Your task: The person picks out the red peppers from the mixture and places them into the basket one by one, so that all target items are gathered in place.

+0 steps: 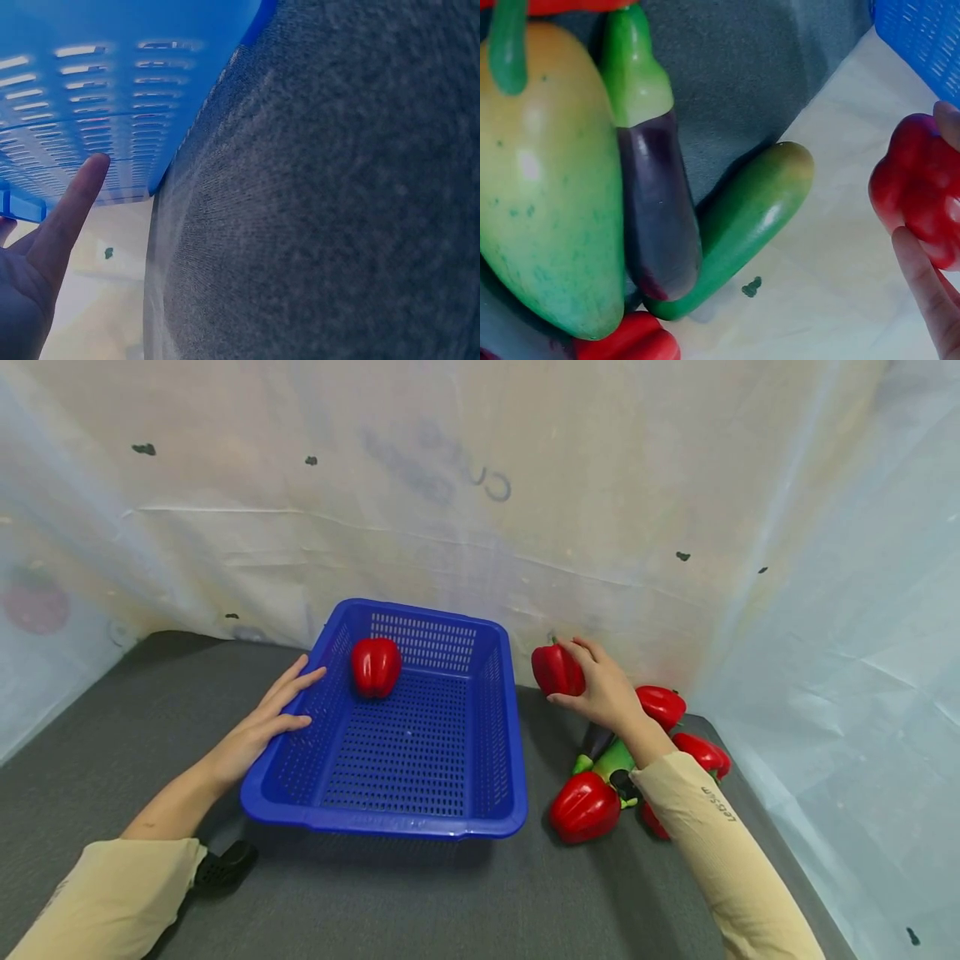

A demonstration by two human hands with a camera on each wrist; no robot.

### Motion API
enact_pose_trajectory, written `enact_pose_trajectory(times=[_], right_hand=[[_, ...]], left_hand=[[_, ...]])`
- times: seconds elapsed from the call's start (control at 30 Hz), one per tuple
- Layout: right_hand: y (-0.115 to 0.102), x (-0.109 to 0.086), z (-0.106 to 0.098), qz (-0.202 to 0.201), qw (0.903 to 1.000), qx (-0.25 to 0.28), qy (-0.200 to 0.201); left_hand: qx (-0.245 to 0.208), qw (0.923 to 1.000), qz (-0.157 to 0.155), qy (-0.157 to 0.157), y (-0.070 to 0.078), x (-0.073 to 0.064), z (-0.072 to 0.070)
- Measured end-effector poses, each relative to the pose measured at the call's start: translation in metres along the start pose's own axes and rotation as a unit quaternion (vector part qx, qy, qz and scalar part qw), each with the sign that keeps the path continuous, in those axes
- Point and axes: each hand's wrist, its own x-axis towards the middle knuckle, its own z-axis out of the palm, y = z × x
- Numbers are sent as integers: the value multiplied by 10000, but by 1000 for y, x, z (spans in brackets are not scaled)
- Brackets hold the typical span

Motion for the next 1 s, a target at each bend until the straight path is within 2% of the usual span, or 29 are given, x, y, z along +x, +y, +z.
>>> enact_pose_trajectory(times=[0.4, 1.0], right_hand=[[-14, 12, -3, -307, 9991, 4, 307], [-36, 33, -8, -427, 9987, 31, 279]], left_hand=[[42, 10000, -17, -33, 0, -1, 0], [-12, 10000, 30, -41, 0, 0, 1]])
